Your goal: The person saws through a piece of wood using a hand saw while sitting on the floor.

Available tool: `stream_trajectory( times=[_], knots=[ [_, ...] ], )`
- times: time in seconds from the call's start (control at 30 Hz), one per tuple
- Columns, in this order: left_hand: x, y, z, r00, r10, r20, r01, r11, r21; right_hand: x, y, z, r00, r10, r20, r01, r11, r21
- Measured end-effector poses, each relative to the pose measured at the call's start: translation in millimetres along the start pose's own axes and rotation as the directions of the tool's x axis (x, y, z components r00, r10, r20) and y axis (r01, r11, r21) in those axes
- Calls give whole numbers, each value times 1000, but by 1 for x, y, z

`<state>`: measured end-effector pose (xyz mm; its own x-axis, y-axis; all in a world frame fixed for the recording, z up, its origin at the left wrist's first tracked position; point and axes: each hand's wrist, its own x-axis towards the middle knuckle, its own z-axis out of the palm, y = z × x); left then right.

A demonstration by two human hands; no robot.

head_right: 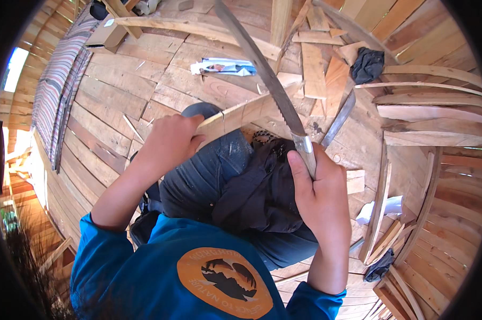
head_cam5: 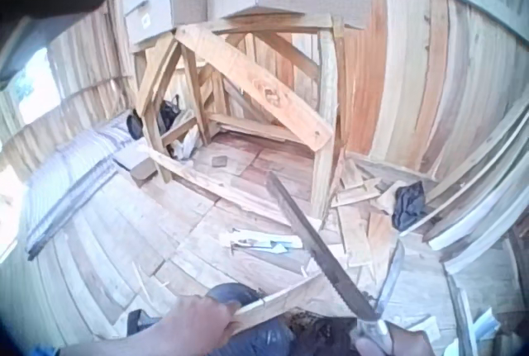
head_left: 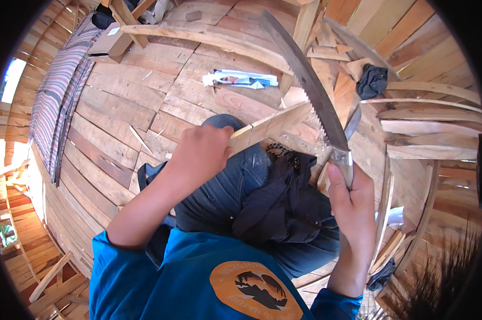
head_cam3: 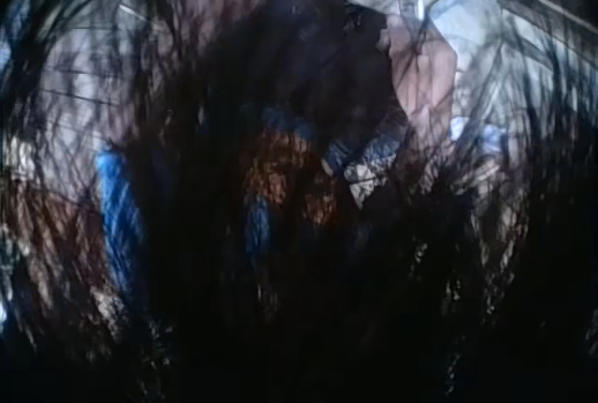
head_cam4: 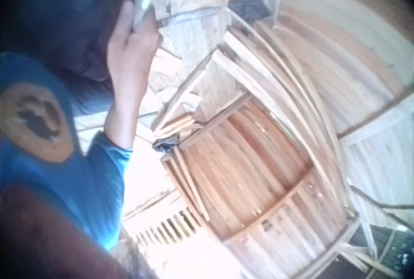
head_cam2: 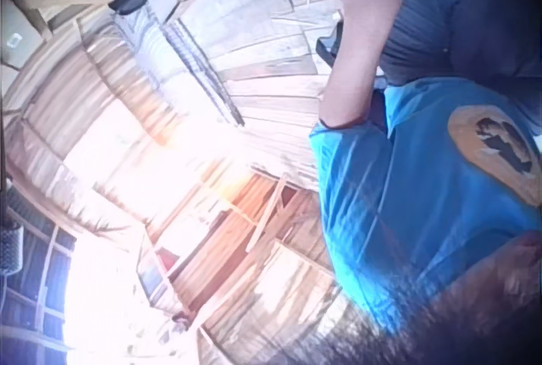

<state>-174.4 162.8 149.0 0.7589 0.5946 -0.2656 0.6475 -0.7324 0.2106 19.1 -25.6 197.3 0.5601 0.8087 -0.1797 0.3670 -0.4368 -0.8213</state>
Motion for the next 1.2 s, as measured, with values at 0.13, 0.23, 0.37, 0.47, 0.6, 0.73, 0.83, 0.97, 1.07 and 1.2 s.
stream_trajectory(
  times=[0.13,0.23,0.37,0.47,0.6,0.73,0.83,0.97,1.07,1.2],
  knots=[
    [6,18,13,992,121,-20,-120,916,-384,-34,58,11,978,182,-97,-160,966,204],
    [16,36,35,969,236,72,-115,689,-715,-70,82,20,956,237,-174,-175,934,311],
    [32,88,56,848,506,158,10,283,-959,-106,87,7,916,234,-327,-118,934,337],
    [31,128,74,838,545,26,13,28,-1000,-122,96,3,865,277,-419,-90,906,414],
    [20,167,93,853,516,-80,-25,-114,-993,-132,90,1,834,289,-469,-40,881,472],
    [10,181,99,863,484,-144,-79,-152,-985,-130,91,6,821,309,-480,-15,853,522],
    [4,182,101,887,451,-103,-55,-117,-992,-131,94,4,833,318,-453,-90,885,456],
    [-6,181,97,894,444,-68,16,-183,-983,-131,97,0,839,338,-425,-107,870,481],
    [-15,171,90,859,489,-154,-21,-265,-964,-130,91,-11,877,336,-343,-54,779,625],
    [8,128,81,681,573,-456,-609,99,-787,-138,96,-42,962,175,-208,-3,774,634]
  ],
)
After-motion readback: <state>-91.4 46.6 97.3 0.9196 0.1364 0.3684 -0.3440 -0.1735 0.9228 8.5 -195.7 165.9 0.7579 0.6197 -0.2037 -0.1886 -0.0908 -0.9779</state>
